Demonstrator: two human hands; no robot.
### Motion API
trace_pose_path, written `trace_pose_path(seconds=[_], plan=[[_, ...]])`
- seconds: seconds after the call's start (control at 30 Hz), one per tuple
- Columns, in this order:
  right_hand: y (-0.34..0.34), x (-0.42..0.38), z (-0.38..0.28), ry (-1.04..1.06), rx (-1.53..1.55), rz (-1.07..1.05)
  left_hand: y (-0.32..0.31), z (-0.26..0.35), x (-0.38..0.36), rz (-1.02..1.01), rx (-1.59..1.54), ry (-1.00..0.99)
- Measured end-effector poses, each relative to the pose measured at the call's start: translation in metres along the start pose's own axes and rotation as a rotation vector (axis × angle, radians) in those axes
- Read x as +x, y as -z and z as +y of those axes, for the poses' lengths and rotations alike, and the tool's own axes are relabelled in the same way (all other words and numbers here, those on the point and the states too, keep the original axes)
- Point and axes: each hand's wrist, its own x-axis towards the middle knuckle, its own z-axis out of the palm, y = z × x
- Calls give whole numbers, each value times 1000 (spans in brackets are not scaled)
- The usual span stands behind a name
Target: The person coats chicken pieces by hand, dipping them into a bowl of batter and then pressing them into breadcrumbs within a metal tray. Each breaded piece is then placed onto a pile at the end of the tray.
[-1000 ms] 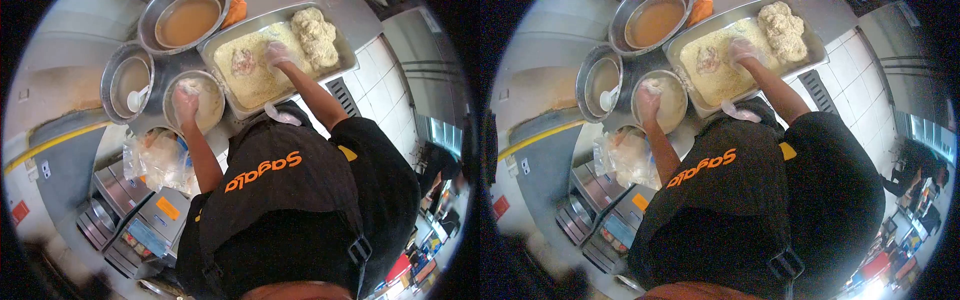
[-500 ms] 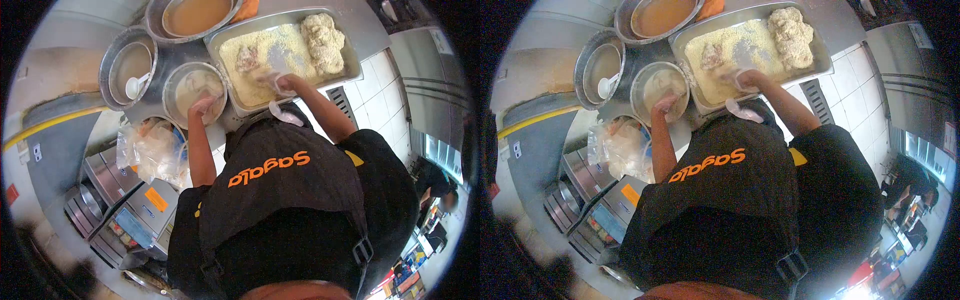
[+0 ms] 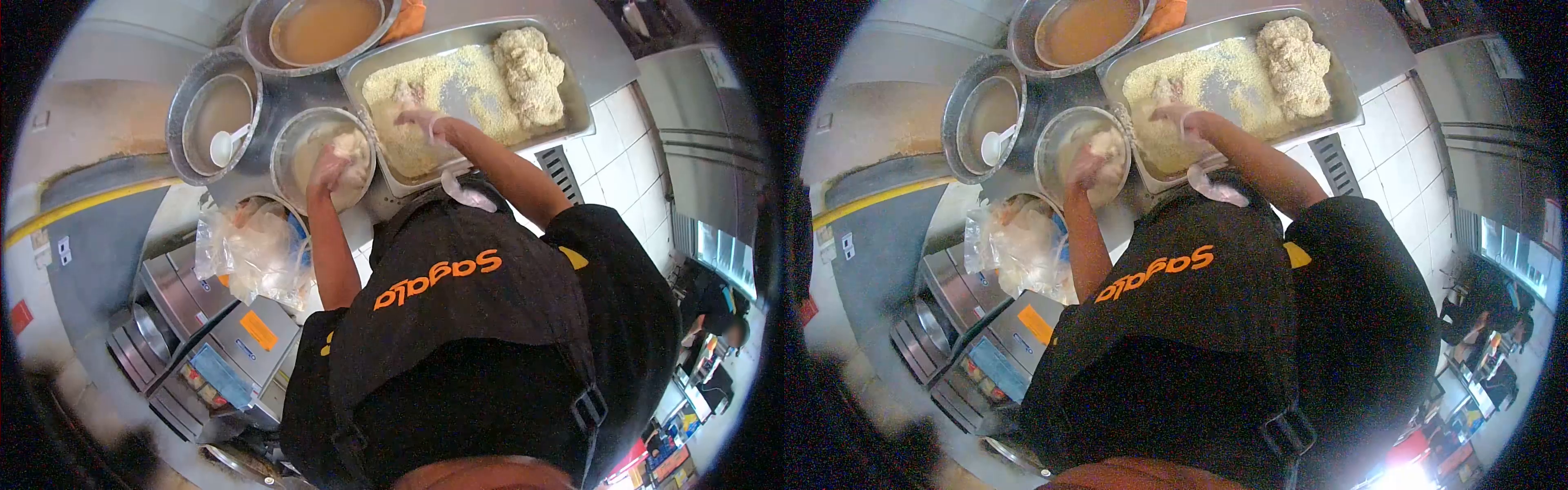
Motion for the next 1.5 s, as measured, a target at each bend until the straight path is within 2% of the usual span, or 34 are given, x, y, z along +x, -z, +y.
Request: trace_pose_path(seconds=[0.03, 0.1, 0.2, 0.23, 0.33, 0.4, 0.47, 0.5, 0.57, 0.6, 0.67, 0.7, 0.8, 0.9, 0.97, 1.0, 1.03, 1.1, 1.13, 1.17, 1.2, 1.23, 1.27, 1.3, 1.33, 1.37, 1.4, 1.43, 1.5], plan=[[0, -13, -89, -328, 356, 198, 0, -5, -1, 83, 31, -12], [25, -19, -128, -244, 136, 257, -1, -15, 2, 244, 97, -40], [68, -19, -122, -241, -235, 333, -21, 22, -25, 244, -293, -139], [81, -17, -118, -259, -367, 351, -22, 20, -25, 284, -307, -137], [89, -25, -174, -592, -302, 500, -17, 2, -22, 373, -281, -160], [100, 8, -109, -472, -274, 462, -7, -10, -20, 376, -169, -209], [116, 42, -45, -353, -245, 425, -9, 1, -23, 290, -178, -392], [110, 45, -58, -350, -240, 405, -11, 7, -25, 246, -182, -479], [76, 49, -109, -351, -222, 365, -16, 15, -32, 283, -374, -403], [60, 52, -124, -418, -342, 343, -18, 16, -34, 300, -470, -366], [40, 58, -143, -539, -591, 294, -7, 3, -26, 340, -426, -408], [32, 56, -120, -302, -1018, 149, -1, -6, -21, 365, -404, -427], [4, 35, -87, 14, -1115, 452, 9, -19, -10, 530, -343, -429], [-10, 10, -125, -113, -1111, 383, 2, -19, -13, 870, -76, -436], [-14, -5, -115, 105, -1126, 524, -3, -5, -22, 678, 37, -313], [-13, -8, -104, 214, -1137, 598, 10, -31, -19, 617, 238, -213], [-11, 0, -92, 141, -1317, 607, 23, -57, -15, 545, 445, -129], [-7, 10, -98, -27, -1147, 500, 34, -85, 3, 428, 48, -125], [-3, 11, -103, -105, -1054, 463, 33, -75, 2, 360, -103, -182], [-7, 6, -104, -107, -1061, 545, 31, -66, -1, 286, -256, -228], [-10, 0, -101, -106, -1072, 612, 25, -54, -6, 291, -290, -191], [-17, 9, -68, -180, -1006, 615, 19, -43, -12, 297, -324, -153], [-14, 9, -68, -135, -972, 675, 2, -13, -20, 274, -811, 0], [-10, 10, -70, -87, -937, 733, -1, -12, -20, 304, -401, -196], [-14, -2, -104, 70, -937, 836, 3, -20, -26, 294, -160, -293], [-13, -6, -109, -21, -826, 755, 8, -29, -31, 308, 75, -395], [-7, -4, -112, -106, -710, 673, 24, -46, -33, 297, 139, -392], [-10, 22, -62, -114, -716, 720, 37, -61, -30, 293, 201, -384], [11, 32, -19, -222, -732, 776, 20, -44, -25, 374, 430, -255]])
